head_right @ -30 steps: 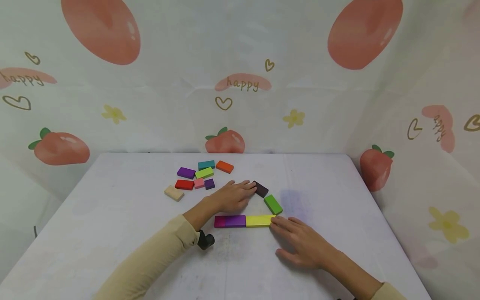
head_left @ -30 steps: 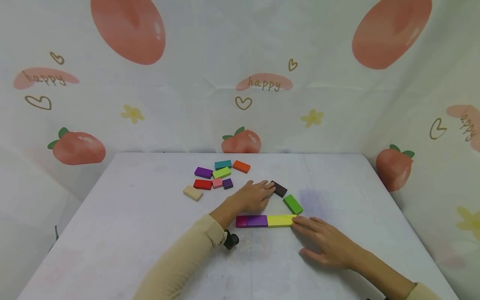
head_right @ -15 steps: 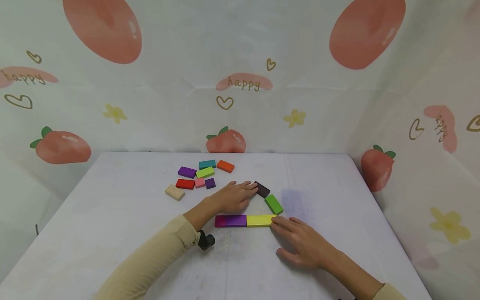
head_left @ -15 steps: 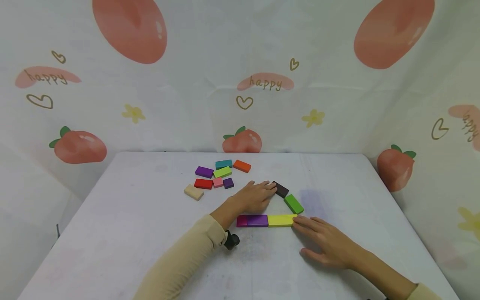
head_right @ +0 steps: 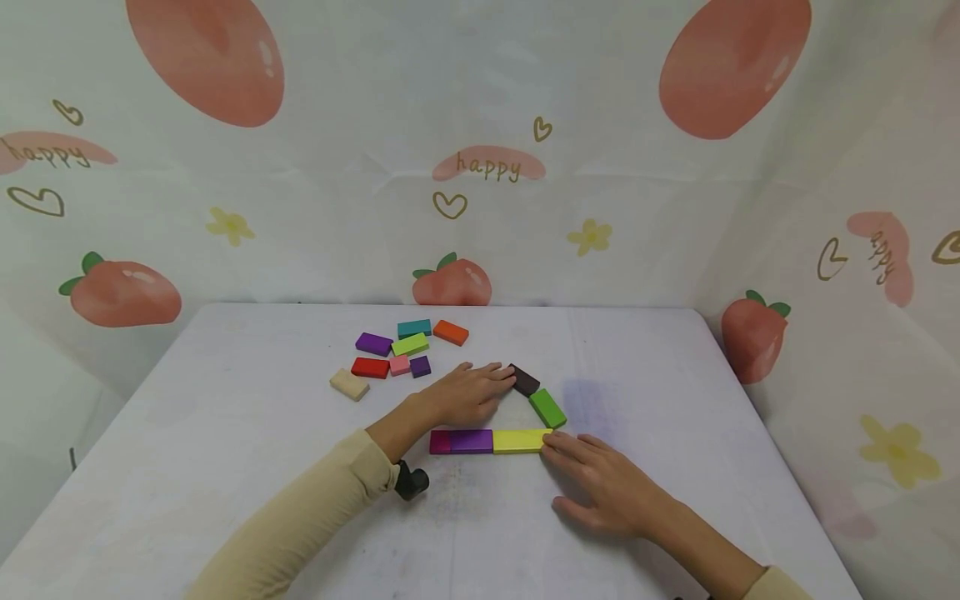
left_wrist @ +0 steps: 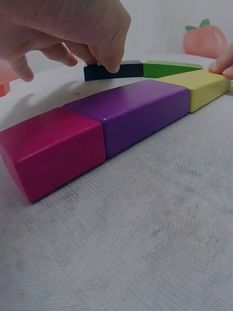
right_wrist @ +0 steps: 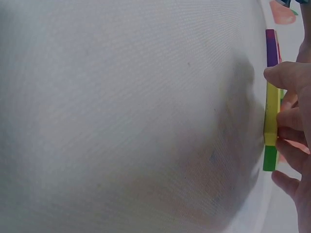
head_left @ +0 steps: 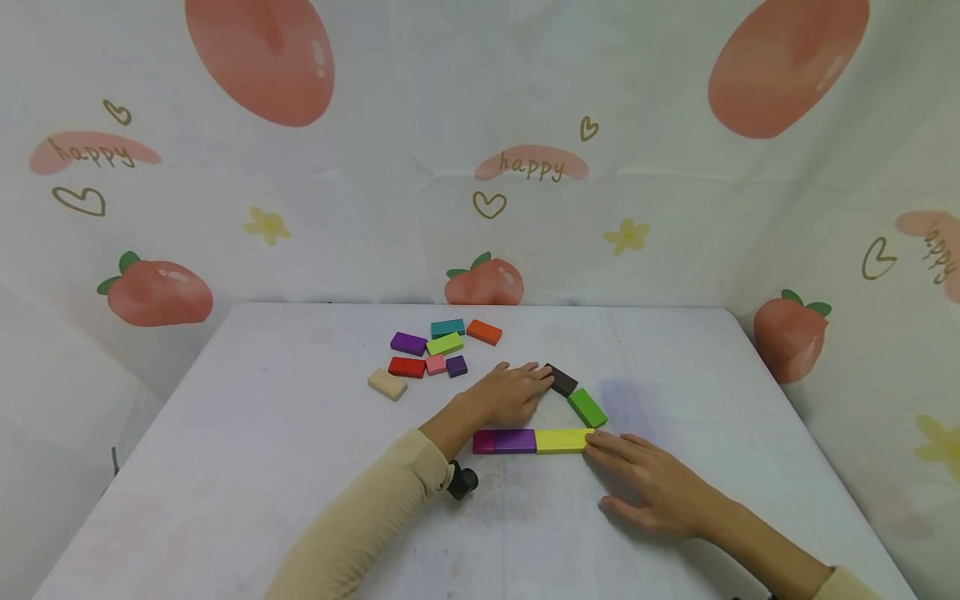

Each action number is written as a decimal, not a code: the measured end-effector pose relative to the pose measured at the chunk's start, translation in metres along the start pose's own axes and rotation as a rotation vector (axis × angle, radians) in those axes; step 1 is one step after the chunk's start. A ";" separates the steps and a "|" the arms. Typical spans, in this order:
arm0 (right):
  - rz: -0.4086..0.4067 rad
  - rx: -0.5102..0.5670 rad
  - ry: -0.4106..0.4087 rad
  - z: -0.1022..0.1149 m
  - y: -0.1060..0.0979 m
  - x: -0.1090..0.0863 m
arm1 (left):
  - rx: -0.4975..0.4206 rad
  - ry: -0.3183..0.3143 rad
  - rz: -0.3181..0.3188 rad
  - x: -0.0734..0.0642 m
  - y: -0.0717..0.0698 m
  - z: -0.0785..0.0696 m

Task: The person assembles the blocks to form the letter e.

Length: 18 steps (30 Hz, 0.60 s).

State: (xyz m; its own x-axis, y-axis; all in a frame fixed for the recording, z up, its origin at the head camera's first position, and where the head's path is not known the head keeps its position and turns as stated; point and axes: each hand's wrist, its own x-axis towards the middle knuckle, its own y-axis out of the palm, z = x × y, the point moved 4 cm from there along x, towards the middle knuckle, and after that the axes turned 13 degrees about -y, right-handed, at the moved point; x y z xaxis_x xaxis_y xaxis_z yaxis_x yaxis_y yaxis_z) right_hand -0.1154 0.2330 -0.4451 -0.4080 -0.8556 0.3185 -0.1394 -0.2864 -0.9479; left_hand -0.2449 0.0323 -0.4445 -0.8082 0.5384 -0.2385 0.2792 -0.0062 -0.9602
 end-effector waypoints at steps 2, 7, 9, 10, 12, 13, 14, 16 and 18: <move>0.003 -0.002 0.002 0.000 0.000 0.000 | 0.002 0.002 -0.001 -0.001 0.000 0.000; 0.009 -0.004 0.006 -0.001 0.000 -0.001 | -0.006 0.003 0.000 0.000 -0.001 0.000; 0.007 -0.003 0.005 -0.001 0.001 -0.001 | -0.010 0.001 0.002 0.000 0.000 0.000; 0.004 0.000 0.005 -0.002 0.001 -0.001 | -0.014 -0.001 0.004 0.000 0.000 -0.001; 0.005 0.002 0.006 -0.002 0.002 -0.002 | -0.015 -0.003 0.004 0.000 0.001 0.000; 0.006 0.006 0.007 -0.002 0.002 -0.002 | -0.014 -0.004 0.002 0.000 0.001 0.000; 0.008 0.009 0.010 -0.002 0.002 -0.002 | -0.015 -0.005 -0.001 0.000 0.001 0.000; 0.009 0.013 0.011 -0.002 0.002 -0.002 | -0.020 -0.003 -0.019 0.000 0.001 0.001; 0.010 0.015 0.013 -0.002 0.002 -0.001 | -0.026 -0.005 -0.039 0.000 0.001 0.003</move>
State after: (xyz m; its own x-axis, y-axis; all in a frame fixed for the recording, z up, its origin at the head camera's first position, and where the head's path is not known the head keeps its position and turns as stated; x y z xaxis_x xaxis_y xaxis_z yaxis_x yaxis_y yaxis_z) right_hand -0.1168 0.2341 -0.4474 -0.4209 -0.8529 0.3088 -0.1213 -0.2845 -0.9510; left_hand -0.2468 0.0297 -0.4459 -0.8215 0.5332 -0.2021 0.2609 0.0363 -0.9647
